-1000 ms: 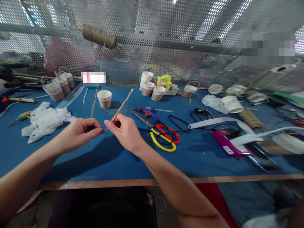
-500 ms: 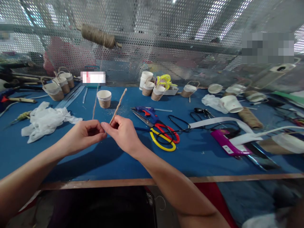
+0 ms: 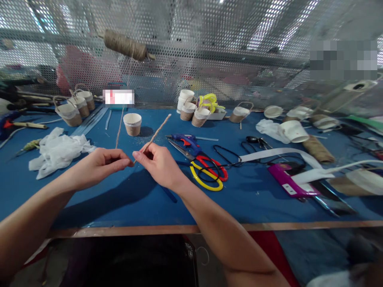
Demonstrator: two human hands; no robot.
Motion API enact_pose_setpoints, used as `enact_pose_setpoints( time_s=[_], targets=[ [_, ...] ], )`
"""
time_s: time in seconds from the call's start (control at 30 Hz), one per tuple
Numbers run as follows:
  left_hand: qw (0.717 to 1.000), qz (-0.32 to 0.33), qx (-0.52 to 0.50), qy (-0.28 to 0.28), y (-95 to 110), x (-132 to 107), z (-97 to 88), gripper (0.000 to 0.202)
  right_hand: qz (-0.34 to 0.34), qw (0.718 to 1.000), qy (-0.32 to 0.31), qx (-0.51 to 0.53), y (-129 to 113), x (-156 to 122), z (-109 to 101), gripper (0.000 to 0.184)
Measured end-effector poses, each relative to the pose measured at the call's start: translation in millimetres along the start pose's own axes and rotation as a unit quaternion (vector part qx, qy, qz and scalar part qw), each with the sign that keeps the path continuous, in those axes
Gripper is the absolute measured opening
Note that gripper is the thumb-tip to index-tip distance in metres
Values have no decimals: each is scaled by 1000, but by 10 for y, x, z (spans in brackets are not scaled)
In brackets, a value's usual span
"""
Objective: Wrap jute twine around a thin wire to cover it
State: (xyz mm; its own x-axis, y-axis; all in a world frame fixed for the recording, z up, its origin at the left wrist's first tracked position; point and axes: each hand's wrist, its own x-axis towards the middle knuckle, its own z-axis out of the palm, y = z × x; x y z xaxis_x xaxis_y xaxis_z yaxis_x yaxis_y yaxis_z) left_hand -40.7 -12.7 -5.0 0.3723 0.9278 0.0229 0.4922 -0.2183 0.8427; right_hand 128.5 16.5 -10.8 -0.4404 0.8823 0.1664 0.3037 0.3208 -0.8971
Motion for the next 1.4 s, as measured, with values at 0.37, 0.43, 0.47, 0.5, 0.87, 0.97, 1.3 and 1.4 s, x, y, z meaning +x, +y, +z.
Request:
enact_pose_setpoints(
  time_s=[0.37, 0.43, 0.47, 0.5, 0.87, 0.97, 1.3, 1.4],
  targets=[
    [1000, -19, -4, 3, -24, -2, 18, 21, 5, 997, 27, -70, -8, -4, 19, 25],
    [1000, -19, -2, 2, -19, -6, 16, 21, 3, 996, 31, -80, -9, -2, 20, 26],
    [1000, -18, -4, 1, -17, -8, 16, 20, 2, 996, 33, -83, -10, -2, 22, 26],
    [1000, -16, -7, 1, -16, -10, 19, 20, 1, 996, 34, -84, -10, -4, 24, 26],
    [1000, 3, -14, 11, -54, 14, 106, 19, 22, 997, 10, -67, 34, -4, 79, 28],
    [999, 20, 17, 29, -45, 17, 122, 15, 26, 997, 12, -65, 47, 7, 85, 27],
    [890, 170, 348, 241, -74, 6, 225, 13, 86, 978, 44, 185, 148, 45, 192, 34],
    [870, 181, 359, 285, -72, -1, 204, 16, 89, 960, 49, 259, 165, 56, 217, 37]
  ],
)
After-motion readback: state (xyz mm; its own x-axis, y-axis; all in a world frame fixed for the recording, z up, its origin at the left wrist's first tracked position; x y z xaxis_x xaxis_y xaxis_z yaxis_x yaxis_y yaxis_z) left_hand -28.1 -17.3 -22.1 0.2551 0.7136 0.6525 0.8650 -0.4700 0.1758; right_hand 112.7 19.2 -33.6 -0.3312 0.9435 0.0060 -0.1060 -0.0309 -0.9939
